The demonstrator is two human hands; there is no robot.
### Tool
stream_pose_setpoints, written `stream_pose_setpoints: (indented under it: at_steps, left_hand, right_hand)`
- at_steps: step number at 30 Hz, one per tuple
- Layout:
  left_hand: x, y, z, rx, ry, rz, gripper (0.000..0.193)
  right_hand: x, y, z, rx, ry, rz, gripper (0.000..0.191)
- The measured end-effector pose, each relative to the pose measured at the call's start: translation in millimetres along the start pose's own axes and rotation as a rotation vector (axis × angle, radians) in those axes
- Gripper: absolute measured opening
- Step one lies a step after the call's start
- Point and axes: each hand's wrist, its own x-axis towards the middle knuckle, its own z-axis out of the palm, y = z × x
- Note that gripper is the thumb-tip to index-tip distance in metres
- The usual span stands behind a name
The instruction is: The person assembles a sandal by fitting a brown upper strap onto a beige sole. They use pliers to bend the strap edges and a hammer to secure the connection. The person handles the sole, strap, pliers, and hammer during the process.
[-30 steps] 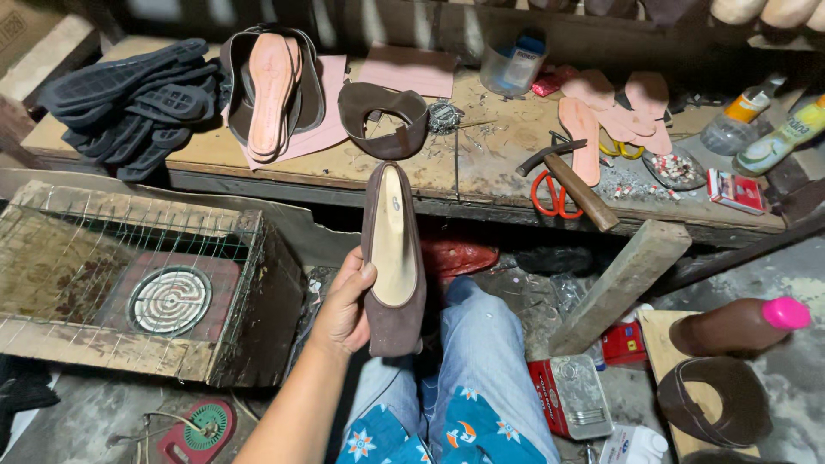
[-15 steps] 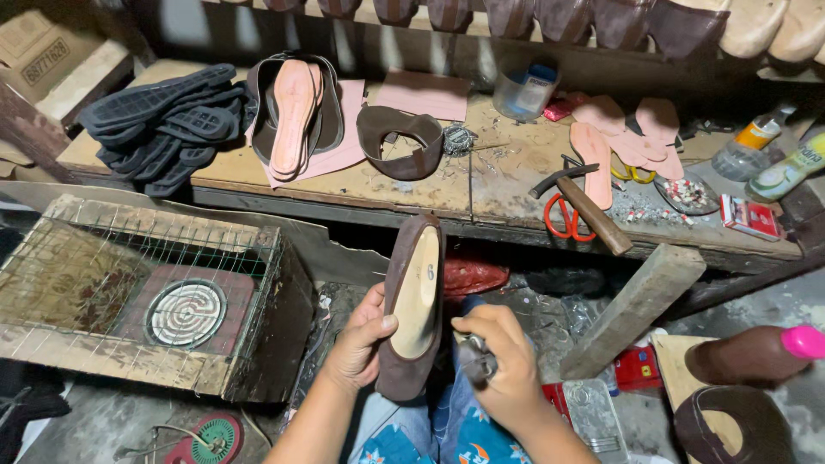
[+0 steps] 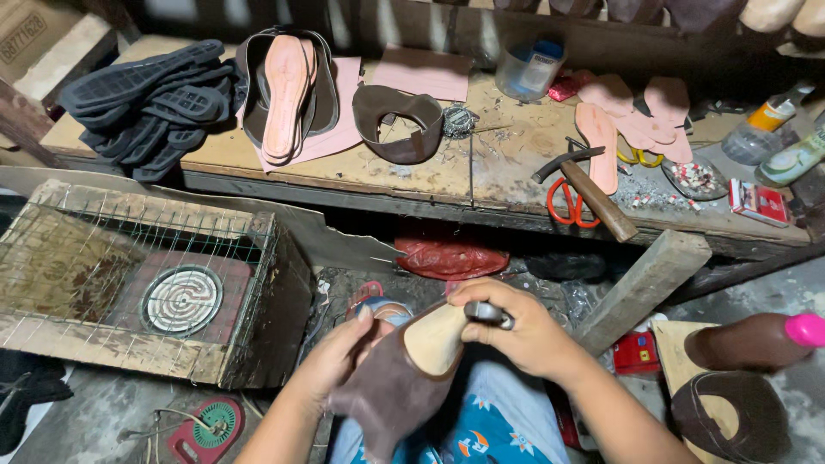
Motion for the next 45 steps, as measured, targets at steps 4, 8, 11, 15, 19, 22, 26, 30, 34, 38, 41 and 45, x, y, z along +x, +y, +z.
stream_pose_setpoints:
  at_steps: [4, 8, 11, 15, 19, 22, 26, 30, 34, 38, 41, 45]
  left_hand:
    - [-17, 17, 22, 0.412, 0.088, 0.451, 0.067]
    - [-23, 37, 74, 0.420, -0.051, 0.483, 0.064]
    - [-10, 51, 98, 0.515, 0.161, 0.340, 0.056]
    - [5, 45, 113, 0.897, 0.336, 0.356, 0.053]
    - [26, 26, 121, 1.129, 0.310, 0.507, 0.053]
    - [42, 7, 128, 1.066, 0.196, 0.551, 0.049]
    - [65, -12, 135, 1.192, 0.131, 0.564, 0.057]
    - [97, -27, 140, 1.442, 0.147, 0.489, 0.058]
    - [109, -48, 151, 1.647, 0.156, 0.479, 0.063]
    - [104, -66, 165, 1.736, 0.157, 0.498, 0.064]
    - [96, -77, 171, 1.758, 0.162, 0.600, 0.068]
    - [92, -92, 169, 1.848, 0.203, 0.721, 0.062]
  right_hand:
    - [-9, 37, 34, 0.609, 0.108, 0.536, 0.043]
    - [-16, 50, 78, 0.915, 0.129, 0.574, 0.042]
    - [-12, 51, 81, 0.911, 0.272, 0.689, 0.042]
    - [-13, 28, 40, 0.447, 0.494, 0.471, 0.034]
    - [-26, -20, -6, -0.142, 0.462, 0.052, 0.035]
    - [-20, -37, -23, -0.575, 0.348, -0.227, 0.037]
    - [-27, -24, -40, -0.343, 0.392, 0.239, 0.026]
    - [-65, 3, -59, -0.341, 0.439, 0.305, 0.029]
    - [-106, 23, -57, -0.195, 0.054, 0.890, 0.037]
    - [-120, 35, -51, -0.438, -0.007, 0.657, 0.048]
    - [-122, 36, -52, -0.462, -0.002, 0.616, 0.049]
    - [-125, 26, -55, -0.560, -0.051, 0.724, 0.053]
